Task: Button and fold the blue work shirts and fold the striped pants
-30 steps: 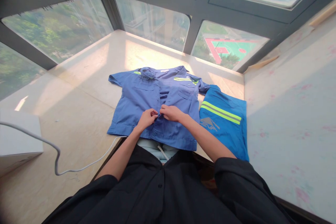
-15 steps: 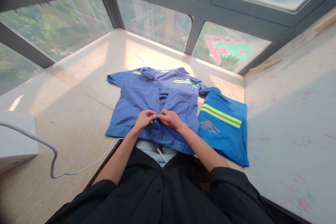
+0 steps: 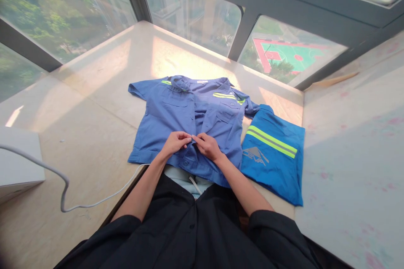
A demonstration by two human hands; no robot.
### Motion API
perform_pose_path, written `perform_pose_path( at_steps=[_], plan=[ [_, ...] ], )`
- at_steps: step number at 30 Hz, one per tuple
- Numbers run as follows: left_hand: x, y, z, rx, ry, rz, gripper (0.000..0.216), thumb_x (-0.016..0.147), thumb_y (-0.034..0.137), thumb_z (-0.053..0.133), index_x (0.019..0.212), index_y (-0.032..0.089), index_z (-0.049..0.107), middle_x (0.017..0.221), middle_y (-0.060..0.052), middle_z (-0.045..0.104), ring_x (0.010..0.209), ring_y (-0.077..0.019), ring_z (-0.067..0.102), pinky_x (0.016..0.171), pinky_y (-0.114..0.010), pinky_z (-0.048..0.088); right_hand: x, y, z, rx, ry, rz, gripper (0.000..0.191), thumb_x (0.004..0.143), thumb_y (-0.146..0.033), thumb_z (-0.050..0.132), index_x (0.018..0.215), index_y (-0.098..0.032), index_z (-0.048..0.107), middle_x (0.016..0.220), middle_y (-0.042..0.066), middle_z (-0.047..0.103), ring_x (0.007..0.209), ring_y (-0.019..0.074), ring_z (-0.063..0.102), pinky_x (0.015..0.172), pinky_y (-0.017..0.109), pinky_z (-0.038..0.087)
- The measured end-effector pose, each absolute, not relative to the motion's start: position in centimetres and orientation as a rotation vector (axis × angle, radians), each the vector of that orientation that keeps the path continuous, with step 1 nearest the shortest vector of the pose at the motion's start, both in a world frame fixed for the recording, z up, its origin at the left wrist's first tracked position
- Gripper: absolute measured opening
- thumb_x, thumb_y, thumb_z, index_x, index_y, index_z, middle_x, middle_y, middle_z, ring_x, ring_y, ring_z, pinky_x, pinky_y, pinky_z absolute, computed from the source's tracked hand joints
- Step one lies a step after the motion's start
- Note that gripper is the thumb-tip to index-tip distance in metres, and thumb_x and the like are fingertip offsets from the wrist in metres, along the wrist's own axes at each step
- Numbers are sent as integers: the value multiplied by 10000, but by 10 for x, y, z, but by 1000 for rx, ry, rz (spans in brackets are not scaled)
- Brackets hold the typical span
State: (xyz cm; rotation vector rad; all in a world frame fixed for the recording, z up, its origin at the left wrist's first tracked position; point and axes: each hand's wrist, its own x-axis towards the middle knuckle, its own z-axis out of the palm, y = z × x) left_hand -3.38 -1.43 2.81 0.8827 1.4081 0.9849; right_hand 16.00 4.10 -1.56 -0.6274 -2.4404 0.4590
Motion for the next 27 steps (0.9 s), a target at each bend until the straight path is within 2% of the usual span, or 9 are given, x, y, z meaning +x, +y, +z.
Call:
perform_pose_path(
  at_steps=[3,6,9,11,14,17,27],
  plan=[
    [-32,-19,25,968,1421,1020,235,739,347,740,830,131,735,765,-55,741,657,-151,665,648,-256,536,160,41,-14,-645,-2457,468,367,983,-184,437,1284,-201,645,971,103,640,840,188,608,738,296,516],
    [-27,-27,20,1005,1449,1082,318,730,386,759,916,129,744,862,-80,756,779,-181,691,742,-280,555,158,41,-14,-674,-2474,493,344,990,-195,438,1256,-189,657,973,110,644,861,198,615,761,305,518],
    [-21,-33,15,1039,1491,1111,422,678,365,811,1016,126,726,870,-75,748,777,-183,688,715,-280,563,156,41,-15,-674,-2468,507,326,991,-212,446,1237,-183,659,960,110,653,849,207,616,762,317,525],
    [-17,-36,14,1109,1552,1131,391,674,299,808,1017,134,722,882,-68,743,768,-175,684,708,-279,566,156,42,-15,-665,-2459,524,322,987,-204,448,1229,-187,659,960,110,658,851,213,618,764,325,530],
    [-10,-36,15,1199,1670,1153,259,722,134,691,978,150,725,902,-57,741,750,-153,678,726,-276,568,155,44,-16,-664,-2445,591,327,980,-170,439,1216,-206,663,981,108,661,889,216,624,799,336,532],
    [-6,-34,16,1224,1752,1139,302,721,35,592,963,152,729,900,-54,747,754,-149,685,745,-277,570,155,46,-15,-655,-2408,702,301,977,-174,462,1187,-217,672,988,99,666,914,214,629,820,338,534],
    [-8,-32,18,1249,1796,1084,244,792,71,587,945,164,753,922,-49,775,814,-174,713,818,-304,572,154,50,-12,-685,-2326,874,218,977,-243,518,1081,-224,708,939,77,683,894,207,637,822,338,527]
  ],
)
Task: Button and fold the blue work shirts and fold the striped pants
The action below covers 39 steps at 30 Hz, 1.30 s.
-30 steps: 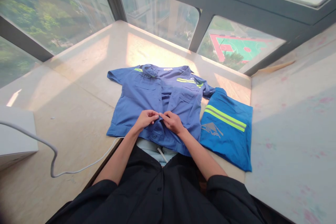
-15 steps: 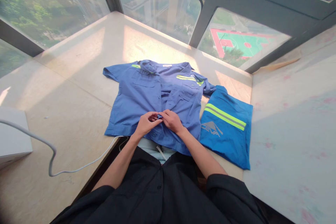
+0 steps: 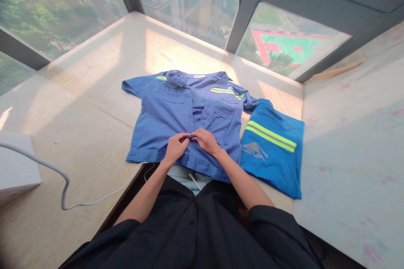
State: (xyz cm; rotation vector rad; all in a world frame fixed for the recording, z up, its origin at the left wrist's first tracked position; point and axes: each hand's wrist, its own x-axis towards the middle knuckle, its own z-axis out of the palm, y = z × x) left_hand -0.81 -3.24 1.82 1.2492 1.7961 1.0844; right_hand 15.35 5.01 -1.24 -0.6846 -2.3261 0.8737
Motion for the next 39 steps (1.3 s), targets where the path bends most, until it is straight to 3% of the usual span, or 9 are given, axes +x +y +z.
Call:
perform_pose_path(
  at_steps=[17,34,39],
  plan=[
    [-7,-33,19,1279,1826,1090,239,816,62,577,909,185,760,936,-41,779,871,-183,714,887,-317,544,154,55,-13,-683,-2320,955,201,947,-171,528,1020,-220,709,915,66,683,874,193,631,802,308,499],
    [-13,-29,19,1231,1705,1085,185,790,161,598,924,163,726,847,-39,759,742,-158,699,748,-274,569,141,58,-2,-916,-2389,1030,174,896,-119,532,900,-209,680,866,29,637,851,178,591,795,291,466],
    [-16,-29,14,1177,1641,1152,226,788,191,627,994,155,714,832,-47,749,748,-167,706,741,-287,581,144,43,-3,-891,-2123,1052,247,905,-207,557,1140,-216,629,1144,89,595,825,169,591,772,316,522]
  ],
)
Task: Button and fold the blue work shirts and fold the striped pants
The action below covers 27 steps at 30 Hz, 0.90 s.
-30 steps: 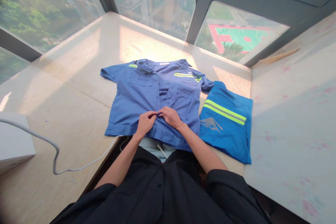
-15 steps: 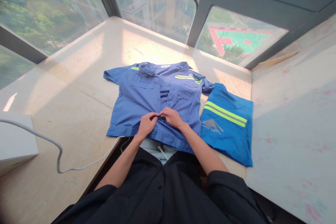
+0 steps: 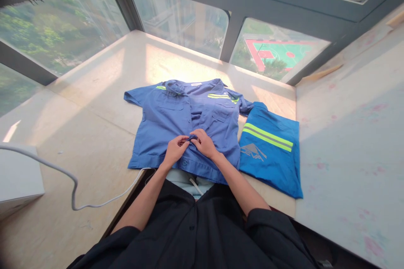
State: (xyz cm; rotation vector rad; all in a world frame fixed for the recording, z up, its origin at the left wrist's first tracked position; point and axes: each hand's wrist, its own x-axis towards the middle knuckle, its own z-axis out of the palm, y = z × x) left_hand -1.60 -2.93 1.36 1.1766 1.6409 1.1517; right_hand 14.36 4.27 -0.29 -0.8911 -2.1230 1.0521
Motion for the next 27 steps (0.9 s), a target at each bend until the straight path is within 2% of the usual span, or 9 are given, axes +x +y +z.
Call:
perform_pose_path(
  at_steps=[3,6,9,12,16,20,25,27],
  plan=[
    [-18,-30,9,1178,1656,1158,203,801,196,621,972,152,719,839,-56,750,762,-179,705,764,-309,576,151,34,3,-954,-2010,1004,260,899,-272,604,1149,-202,612,1181,110,550,728,148,566,685,304,531],
    [-21,-30,6,1132,1635,1171,208,798,231,635,972,147,714,861,-65,751,793,-189,707,787,-320,568,157,26,11,-1026,-2047,906,125,916,-286,609,980,-194,663,972,61,578,678,145,544,707,310,518],
    [-24,-31,4,1071,1578,1185,230,797,263,639,983,142,700,880,-68,750,812,-189,710,797,-316,565,154,18,14,-1091,-2126,902,145,916,-298,633,1010,-202,688,857,23,599,635,139,539,707,305,505],
    [-27,-31,4,1071,1538,1178,235,807,268,627,996,145,693,895,-65,751,828,-183,710,809,-308,561,144,10,12,-1164,-2153,893,200,910,-308,650,1078,-205,686,890,30,644,632,136,557,690,293,501],
    [-29,-33,7,1113,1527,1152,257,818,278,621,1027,141,678,939,-78,750,851,-184,709,830,-311,557,130,6,11,-1248,-2135,838,134,904,-278,648,1005,-202,693,895,39,665,648,144,572,677,289,495],
    [-26,-34,8,1185,1556,1149,255,832,266,599,1046,148,673,903,-65,738,814,-175,698,786,-297,558,130,9,14,-1267,-2094,888,63,884,-223,636,915,-202,687,837,24,653,651,151,580,674,291,491],
    [-21,-35,9,1344,1666,1094,175,845,213,557,974,180,671,845,-31,721,759,-163,677,737,-280,549,140,8,15,-1185,-2074,885,135,912,-198,554,895,-209,688,830,37,670,723,173,607,708,301,497],
    [-20,-35,10,1431,1700,1038,177,847,189,547,980,183,664,869,-35,722,780,-170,677,765,-292,548,144,6,17,-1165,-2071,892,132,917,-208,555,915,-207,687,844,43,676,741,177,616,716,303,505]
  ],
)
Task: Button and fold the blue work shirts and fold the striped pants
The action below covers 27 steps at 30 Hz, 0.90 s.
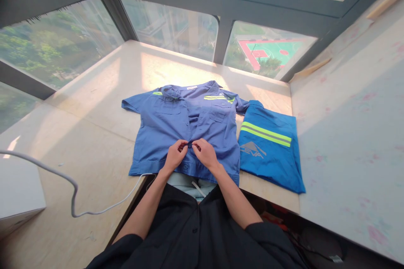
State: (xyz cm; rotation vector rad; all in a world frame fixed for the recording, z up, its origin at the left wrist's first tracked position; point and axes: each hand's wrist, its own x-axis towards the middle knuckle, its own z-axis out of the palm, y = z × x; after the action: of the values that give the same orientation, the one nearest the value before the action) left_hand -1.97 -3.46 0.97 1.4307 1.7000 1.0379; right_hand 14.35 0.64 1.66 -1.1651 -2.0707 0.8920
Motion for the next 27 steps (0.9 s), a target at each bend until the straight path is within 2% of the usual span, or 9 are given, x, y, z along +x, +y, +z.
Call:
perform_pose_path(
  at_steps=[5,8,10,13,17,20,23,27],
  plan=[
    [-18,-41,15,1750,1890,849,373,864,144,536,1228,145,615,1142,-151,685,1056,-260,653,941,-399,507,152,2,22,-1153,-2141,864,154,931,-206,541,978,-203,688,908,69,682,876,213,641,829,355,537],
    [-17,-50,17,2010,1975,723,433,905,138,488,1323,185,593,1391,-187,558,1328,-323,496,1056,-478,411,164,-2,15,-1223,-2171,760,306,913,-200,549,1203,-164,640,1175,152,656,1139,274,603,1015,454,495],
    [-17,-58,15,2126,1959,633,462,937,140,434,1372,218,566,1509,-158,462,1442,-323,359,1118,-505,333,173,-7,7,-1273,-2206,687,465,903,-214,559,1362,-145,544,1386,197,547,1312,314,501,1105,523,426],
    [-17,-70,9,2161,1929,503,491,983,210,373,1465,194,469,1548,-140,421,1470,-305,317,1172,-511,258,187,-16,-5,-1241,-2295,644,544,921,-244,548,1456,-183,465,1523,175,429,1432,326,371,1155,574,360],
    [-21,-82,7,2111,1979,444,602,996,388,392,1528,109,349,1555,-174,395,1472,-327,306,1194,-526,221,194,-21,-9,-1164,-2376,619,510,950,-266,519,1454,-202,483,1521,153,449,1452,325,344,1166,585,345],
    [-28,-88,9,2048,2090,409,635,984,462,407,1511,109,385,1550,-192,393,1466,-369,302,1180,-594,206,194,-20,-8,-1173,-2387,605,499,955,-279,516,1442,-170,497,1515,167,454,1444,329,356,1167,570,353],
    [-39,-96,10,1968,2247,356,588,983,461,409,1478,145,454,1562,-196,367,1458,-398,303,1158,-669,170,193,-19,-8,-1178,-2384,599,488,958,-287,511,1431,-166,507,1502,171,467,1432,327,376,1159,567,367],
    [-57,-106,7,1858,2420,309,593,985,460,409,1498,163,424,1583,-202,316,1464,-393,291,1136,-725,115,195,-18,-11,-1172,-2375,595,480,966,-305,501,1426,-168,511,1498,172,472,1427,327,384,1151,568,378]
  ],
)
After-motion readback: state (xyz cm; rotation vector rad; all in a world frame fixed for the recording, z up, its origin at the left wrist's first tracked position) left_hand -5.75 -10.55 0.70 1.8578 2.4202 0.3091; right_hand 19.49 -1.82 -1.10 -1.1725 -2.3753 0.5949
